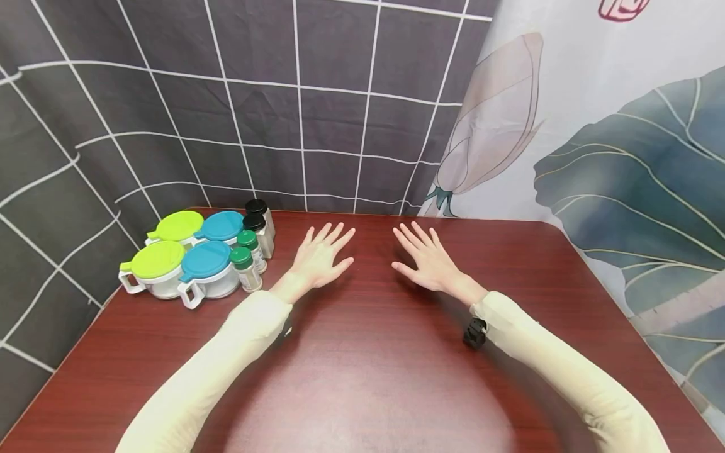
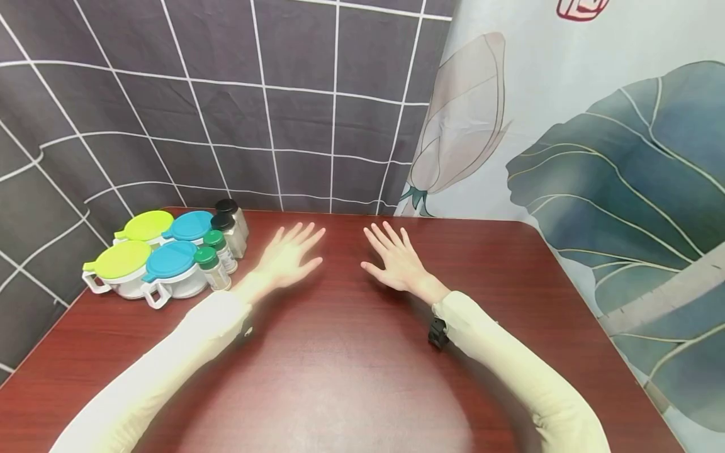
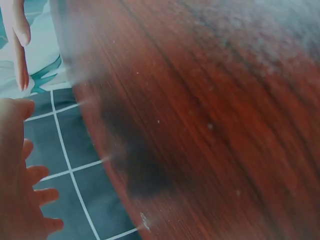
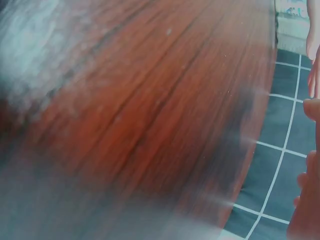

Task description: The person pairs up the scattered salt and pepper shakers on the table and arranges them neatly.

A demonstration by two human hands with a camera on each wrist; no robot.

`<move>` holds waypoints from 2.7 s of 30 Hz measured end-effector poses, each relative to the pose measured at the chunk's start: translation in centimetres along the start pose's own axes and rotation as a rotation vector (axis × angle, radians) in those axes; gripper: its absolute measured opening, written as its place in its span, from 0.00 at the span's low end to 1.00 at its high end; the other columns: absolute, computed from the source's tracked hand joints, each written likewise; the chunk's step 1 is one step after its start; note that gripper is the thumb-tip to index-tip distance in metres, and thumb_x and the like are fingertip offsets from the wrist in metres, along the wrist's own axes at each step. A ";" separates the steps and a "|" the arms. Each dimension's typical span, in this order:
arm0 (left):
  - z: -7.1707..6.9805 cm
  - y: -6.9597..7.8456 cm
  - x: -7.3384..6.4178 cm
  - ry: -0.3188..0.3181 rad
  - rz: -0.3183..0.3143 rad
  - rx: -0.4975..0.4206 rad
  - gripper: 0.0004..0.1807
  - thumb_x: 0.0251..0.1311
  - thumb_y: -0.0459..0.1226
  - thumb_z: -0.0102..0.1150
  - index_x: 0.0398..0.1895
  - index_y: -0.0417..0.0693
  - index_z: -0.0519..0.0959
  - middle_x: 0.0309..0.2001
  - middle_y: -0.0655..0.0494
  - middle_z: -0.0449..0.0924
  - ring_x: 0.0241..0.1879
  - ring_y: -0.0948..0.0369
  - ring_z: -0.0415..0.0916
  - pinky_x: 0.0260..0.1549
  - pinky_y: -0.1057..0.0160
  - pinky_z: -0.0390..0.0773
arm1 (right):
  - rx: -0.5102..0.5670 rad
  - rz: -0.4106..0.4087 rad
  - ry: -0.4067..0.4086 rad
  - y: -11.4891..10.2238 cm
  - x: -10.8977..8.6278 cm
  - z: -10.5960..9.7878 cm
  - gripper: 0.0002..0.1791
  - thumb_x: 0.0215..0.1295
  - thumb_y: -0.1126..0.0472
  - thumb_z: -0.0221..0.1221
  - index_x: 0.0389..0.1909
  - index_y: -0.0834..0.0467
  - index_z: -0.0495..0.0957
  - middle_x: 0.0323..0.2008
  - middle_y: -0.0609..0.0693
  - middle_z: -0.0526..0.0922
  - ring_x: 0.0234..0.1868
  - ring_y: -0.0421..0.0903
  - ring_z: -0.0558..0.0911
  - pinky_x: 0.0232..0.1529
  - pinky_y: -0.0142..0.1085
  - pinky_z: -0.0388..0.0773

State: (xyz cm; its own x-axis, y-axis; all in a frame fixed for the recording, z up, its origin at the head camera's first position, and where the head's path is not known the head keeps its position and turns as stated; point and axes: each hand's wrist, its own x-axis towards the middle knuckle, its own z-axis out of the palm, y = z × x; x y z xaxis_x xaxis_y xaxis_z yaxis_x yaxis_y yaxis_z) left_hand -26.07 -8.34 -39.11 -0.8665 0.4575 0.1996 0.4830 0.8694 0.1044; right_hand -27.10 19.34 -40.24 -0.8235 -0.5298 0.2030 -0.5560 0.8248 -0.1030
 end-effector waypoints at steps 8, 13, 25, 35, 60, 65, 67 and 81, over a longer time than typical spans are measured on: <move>-0.3 -0.1 -0.2 -0.027 -0.024 -0.012 0.33 0.66 0.55 0.45 0.73 0.59 0.58 0.73 0.49 0.59 0.73 0.48 0.54 0.70 0.43 0.54 | 0.024 -0.010 0.014 -0.4 0.4 -0.1 0.38 0.68 0.42 0.50 0.75 0.53 0.52 0.75 0.54 0.55 0.77 0.54 0.48 0.73 0.60 0.40; -0.4 -0.2 -0.4 -0.029 -0.040 -0.031 0.33 0.66 0.54 0.46 0.73 0.59 0.59 0.72 0.49 0.62 0.71 0.48 0.58 0.69 0.46 0.57 | 0.039 -0.005 0.019 -0.7 0.6 -0.3 0.37 0.69 0.43 0.49 0.74 0.52 0.53 0.75 0.53 0.55 0.77 0.54 0.48 0.74 0.58 0.40; -0.9 -0.7 -0.5 0.037 -0.039 -0.081 0.32 0.65 0.53 0.49 0.71 0.56 0.63 0.66 0.48 0.70 0.64 0.50 0.68 0.56 0.49 0.75 | 0.066 -0.033 0.080 -1.2 1.2 -0.3 0.36 0.68 0.45 0.52 0.72 0.55 0.58 0.72 0.57 0.61 0.75 0.56 0.53 0.73 0.57 0.44; -1.3 -1.2 -0.8 0.107 -0.048 -0.131 0.28 0.65 0.50 0.52 0.67 0.52 0.69 0.60 0.49 0.77 0.58 0.51 0.72 0.50 0.50 0.78 | 0.104 -0.046 0.138 -2.1 2.0 -0.2 0.33 0.67 0.47 0.54 0.70 0.57 0.62 0.70 0.57 0.65 0.70 0.57 0.61 0.70 0.53 0.55; -3.0 -0.7 -2.6 0.208 -0.084 -0.299 0.23 0.63 0.45 0.55 0.60 0.52 0.75 0.59 0.50 0.78 0.59 0.50 0.75 0.53 0.47 0.76 | 0.188 -0.054 0.292 -4.9 2.9 -0.2 0.31 0.64 0.52 0.59 0.67 0.53 0.66 0.61 0.51 0.76 0.52 0.51 0.72 0.53 0.48 0.70; -3.3 -0.7 -3.2 0.222 -0.096 -0.348 0.22 0.63 0.45 0.56 0.60 0.52 0.75 0.56 0.49 0.80 0.50 0.51 0.80 0.48 0.49 0.78 | 0.216 -0.046 0.307 -5.5 3.2 0.0 0.32 0.63 0.53 0.60 0.67 0.53 0.65 0.60 0.51 0.77 0.51 0.51 0.72 0.51 0.46 0.70; -3.4 -0.8 -3.4 0.230 -0.101 -0.364 0.22 0.63 0.44 0.57 0.60 0.52 0.75 0.55 0.48 0.80 0.48 0.52 0.81 0.47 0.50 0.79 | 0.225 -0.045 0.310 -5.8 3.3 0.1 0.32 0.63 0.53 0.60 0.67 0.53 0.66 0.60 0.51 0.77 0.51 0.51 0.72 0.51 0.46 0.70; -4.4 -2.0 -5.2 0.297 -0.143 -0.464 0.22 0.63 0.42 0.57 0.60 0.47 0.74 0.50 0.44 0.82 0.45 0.49 0.80 0.47 0.51 0.80 | 0.284 -0.059 0.320 -8.0 4.5 0.4 0.33 0.61 0.54 0.61 0.67 0.54 0.65 0.55 0.52 0.79 0.52 0.51 0.73 0.56 0.46 0.70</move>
State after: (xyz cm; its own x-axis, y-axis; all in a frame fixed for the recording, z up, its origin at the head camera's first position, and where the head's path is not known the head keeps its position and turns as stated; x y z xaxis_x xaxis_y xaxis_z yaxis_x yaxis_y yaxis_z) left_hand -21.96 -13.26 -36.02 -0.8874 0.2107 0.4100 0.4260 0.7147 0.5547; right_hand -26.37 10.28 -38.93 -0.7378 -0.4491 0.5040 -0.6468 0.6841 -0.3371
